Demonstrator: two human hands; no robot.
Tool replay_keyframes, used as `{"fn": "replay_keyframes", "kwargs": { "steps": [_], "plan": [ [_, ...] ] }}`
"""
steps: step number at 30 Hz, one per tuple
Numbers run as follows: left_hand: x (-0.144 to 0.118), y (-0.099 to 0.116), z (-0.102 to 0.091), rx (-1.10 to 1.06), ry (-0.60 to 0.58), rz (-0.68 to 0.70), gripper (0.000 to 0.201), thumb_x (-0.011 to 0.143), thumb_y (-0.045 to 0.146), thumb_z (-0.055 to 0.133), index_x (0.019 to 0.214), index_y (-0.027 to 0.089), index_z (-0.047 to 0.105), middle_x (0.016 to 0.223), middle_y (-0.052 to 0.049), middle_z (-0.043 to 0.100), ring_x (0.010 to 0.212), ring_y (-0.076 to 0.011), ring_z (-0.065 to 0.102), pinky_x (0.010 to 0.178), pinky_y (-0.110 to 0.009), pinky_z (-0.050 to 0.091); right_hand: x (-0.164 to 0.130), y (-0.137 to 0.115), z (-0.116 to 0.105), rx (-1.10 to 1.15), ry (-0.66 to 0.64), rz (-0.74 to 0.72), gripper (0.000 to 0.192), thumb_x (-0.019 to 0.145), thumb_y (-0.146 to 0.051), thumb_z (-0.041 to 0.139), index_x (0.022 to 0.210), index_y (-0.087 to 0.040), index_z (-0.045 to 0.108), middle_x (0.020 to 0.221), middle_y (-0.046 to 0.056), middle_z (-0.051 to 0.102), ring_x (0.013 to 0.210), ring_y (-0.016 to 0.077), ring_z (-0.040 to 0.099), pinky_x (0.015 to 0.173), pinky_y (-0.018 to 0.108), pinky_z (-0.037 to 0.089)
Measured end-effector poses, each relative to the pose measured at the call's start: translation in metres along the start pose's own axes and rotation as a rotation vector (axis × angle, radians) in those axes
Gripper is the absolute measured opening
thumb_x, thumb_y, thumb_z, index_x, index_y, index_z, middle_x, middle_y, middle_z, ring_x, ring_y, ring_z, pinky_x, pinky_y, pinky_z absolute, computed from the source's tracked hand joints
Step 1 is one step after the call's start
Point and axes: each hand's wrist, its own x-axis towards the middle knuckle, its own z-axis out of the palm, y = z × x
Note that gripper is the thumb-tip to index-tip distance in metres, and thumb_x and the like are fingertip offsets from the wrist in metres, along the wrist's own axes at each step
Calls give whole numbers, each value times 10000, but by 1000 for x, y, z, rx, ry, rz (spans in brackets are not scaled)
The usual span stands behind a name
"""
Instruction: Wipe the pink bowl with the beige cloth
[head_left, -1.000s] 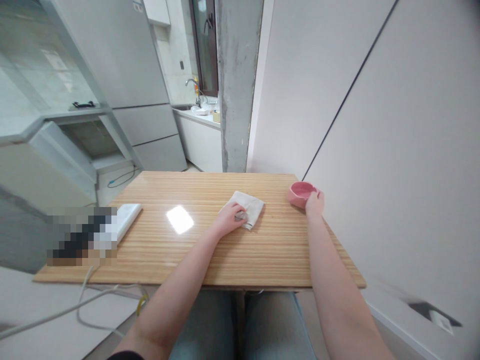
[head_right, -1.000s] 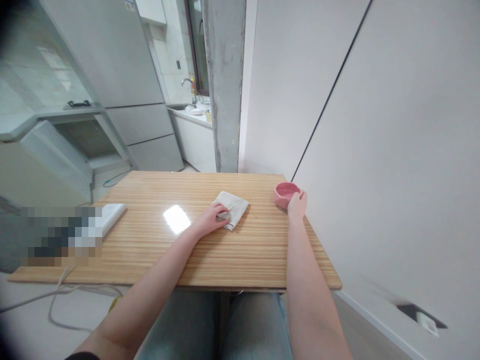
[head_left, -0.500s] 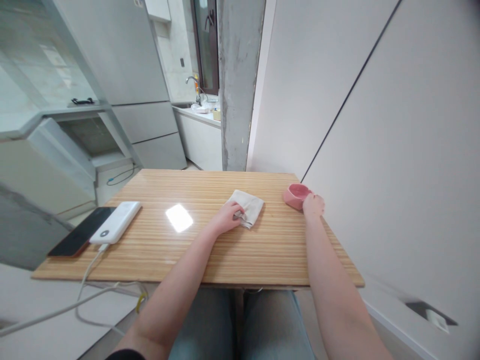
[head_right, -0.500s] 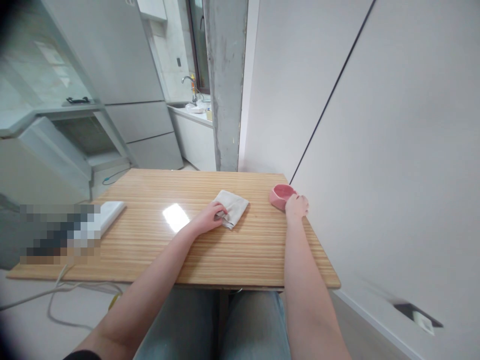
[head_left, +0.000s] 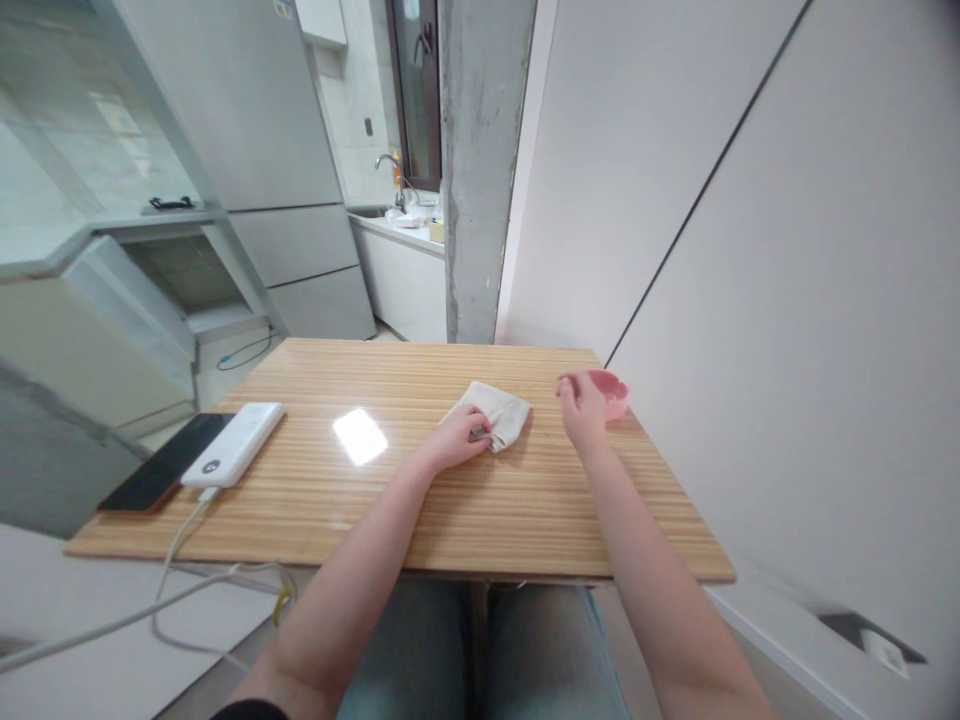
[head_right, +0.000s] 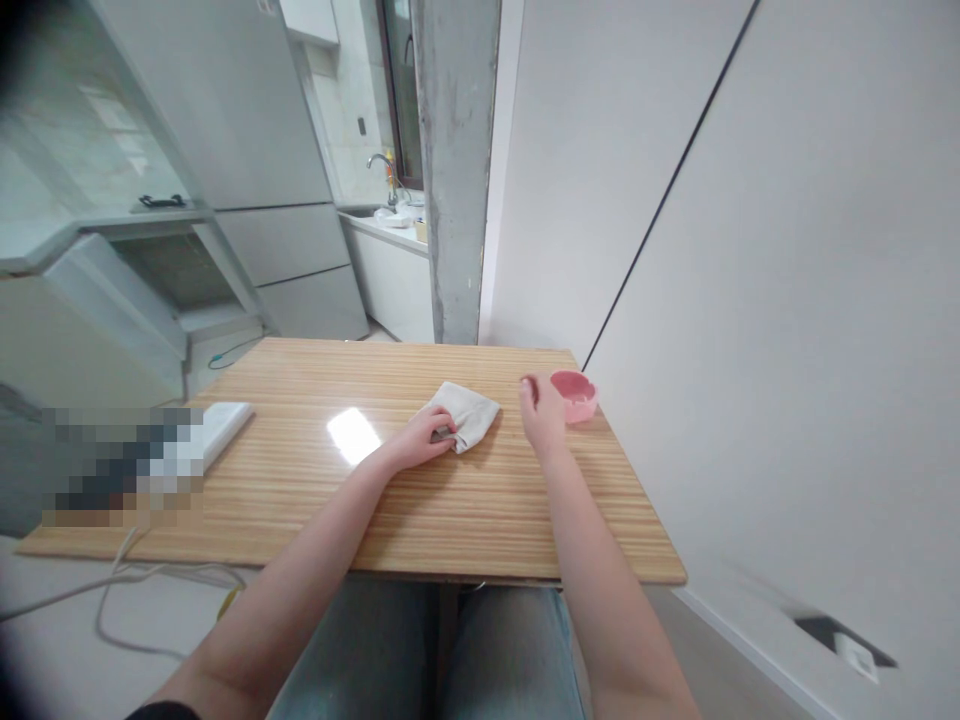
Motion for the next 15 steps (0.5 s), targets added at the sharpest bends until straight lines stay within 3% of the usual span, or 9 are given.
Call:
{"fn": "replay_keyframes", "kwargs": {
  "steps": [3,5,8,12,15],
  "plan": [
    [4,-2,1,-107,71,-118,97,758,263,581,736,173,555,811,-12,544,749,-138,504,697,-260,416,-13,-23,19,14,-472,-64,368,880,-421,404,663,-179,577,625,21,574,615,155,507,602,278,378],
    [7,-3,2,-200,152,-221,132,767,273,566,706,172,507,718,17,504,678,-116,466,642,-240,389,-19,-31,29,42,-607,-47,425,865,-483,431,601,-178,563,593,18,564,588,149,493,587,275,370],
    [10,-2,2,-366,213,-264,183,750,301,596,703,170,476,680,37,475,656,-95,449,616,-214,369,-25,-34,40,176,-662,-22,379,827,-508,504,725,-165,628,709,48,636,683,174,556,665,296,423],
    [10,2,7,-621,138,-245,311,682,386,683,795,180,479,688,47,493,602,-78,466,555,-197,362,-28,-33,47,394,-641,1,434,755,-436,629,1089,-165,574,1031,91,658,912,211,596,792,324,458],
    [12,5,11,-748,191,-248,334,674,405,689,848,182,512,745,27,554,643,-93,521,588,-209,402,-30,-32,52,526,-647,48,428,734,-378,640,1099,-183,530,1031,65,643,882,184,600,766,302,470]
  ]
}}
